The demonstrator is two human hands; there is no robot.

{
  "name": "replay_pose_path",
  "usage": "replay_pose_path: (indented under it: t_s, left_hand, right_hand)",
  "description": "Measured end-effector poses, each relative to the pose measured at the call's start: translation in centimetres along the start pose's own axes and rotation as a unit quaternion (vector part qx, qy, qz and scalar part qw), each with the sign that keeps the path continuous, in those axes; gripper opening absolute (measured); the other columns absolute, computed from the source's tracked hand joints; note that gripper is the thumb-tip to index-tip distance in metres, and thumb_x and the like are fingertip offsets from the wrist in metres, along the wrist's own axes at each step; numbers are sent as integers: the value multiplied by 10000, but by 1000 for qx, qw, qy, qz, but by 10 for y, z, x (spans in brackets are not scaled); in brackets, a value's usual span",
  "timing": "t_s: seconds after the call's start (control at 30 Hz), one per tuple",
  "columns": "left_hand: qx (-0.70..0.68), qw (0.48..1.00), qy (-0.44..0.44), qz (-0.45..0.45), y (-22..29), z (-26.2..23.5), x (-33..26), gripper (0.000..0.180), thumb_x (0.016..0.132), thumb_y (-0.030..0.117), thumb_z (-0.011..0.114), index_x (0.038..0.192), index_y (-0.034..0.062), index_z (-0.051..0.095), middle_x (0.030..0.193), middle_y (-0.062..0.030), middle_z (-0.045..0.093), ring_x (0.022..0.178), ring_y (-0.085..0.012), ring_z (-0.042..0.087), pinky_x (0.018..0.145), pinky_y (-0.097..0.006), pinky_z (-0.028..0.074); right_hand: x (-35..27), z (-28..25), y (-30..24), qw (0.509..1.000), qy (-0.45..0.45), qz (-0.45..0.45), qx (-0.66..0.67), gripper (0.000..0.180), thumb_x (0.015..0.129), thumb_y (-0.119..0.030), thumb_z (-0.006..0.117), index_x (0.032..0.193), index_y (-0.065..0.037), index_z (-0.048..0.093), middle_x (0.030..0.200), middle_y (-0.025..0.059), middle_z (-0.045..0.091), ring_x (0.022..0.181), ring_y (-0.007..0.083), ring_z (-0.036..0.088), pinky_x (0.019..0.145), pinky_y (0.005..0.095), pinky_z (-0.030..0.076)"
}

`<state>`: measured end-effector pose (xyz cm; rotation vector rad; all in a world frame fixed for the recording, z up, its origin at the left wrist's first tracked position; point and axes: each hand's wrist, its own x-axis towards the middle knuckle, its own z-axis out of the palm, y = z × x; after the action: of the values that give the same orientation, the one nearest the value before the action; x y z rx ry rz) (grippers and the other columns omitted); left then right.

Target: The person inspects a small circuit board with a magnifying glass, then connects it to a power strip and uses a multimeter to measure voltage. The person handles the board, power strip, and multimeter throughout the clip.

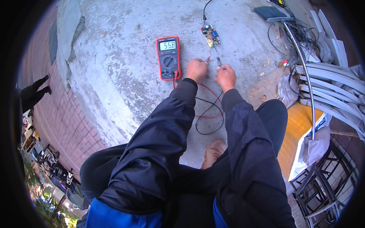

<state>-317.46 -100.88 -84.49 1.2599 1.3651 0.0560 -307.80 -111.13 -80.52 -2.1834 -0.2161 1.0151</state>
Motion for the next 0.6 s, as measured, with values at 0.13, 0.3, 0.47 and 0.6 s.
replay_pose_path:
  t_s: [0.13,0.3,0.47,0.6]
  left_hand:
    - [-5,1000,11,10,0,0,-1,277,810,162,617,975,-5,763,1010,-281,723,1020,-435,691,923,-470,534]
    - [-1,1000,7,9,1,0,-1,279,812,163,616,979,-7,762,1018,-289,719,1024,-439,689,930,-471,533]
    - [3,1000,4,11,4,-4,-5,291,805,159,604,982,-11,760,1023,-294,717,1031,-444,686,933,-471,530]
    - [2,1000,1,10,7,-6,-7,299,799,156,599,982,-20,757,1022,-300,715,1034,-445,686,934,-471,529]
  right_hand:
    - [0,1,-2,1000,-5,14,-6,189,996,-215,621,1051,-37,588,800,69,654,569,162,659,437,285,429]
    - [2,0,-1,1000,-12,12,-8,187,994,-208,624,1044,-32,585,786,65,646,563,155,646,433,281,424]
    - [0,0,-2,1000,-14,4,-3,175,993,-201,623,1029,-35,581,785,62,643,568,152,642,437,282,425]
    - [-2,0,-5,1000,-19,14,-14,171,994,-199,620,1025,-36,579,788,62,643,571,153,644,442,281,430]
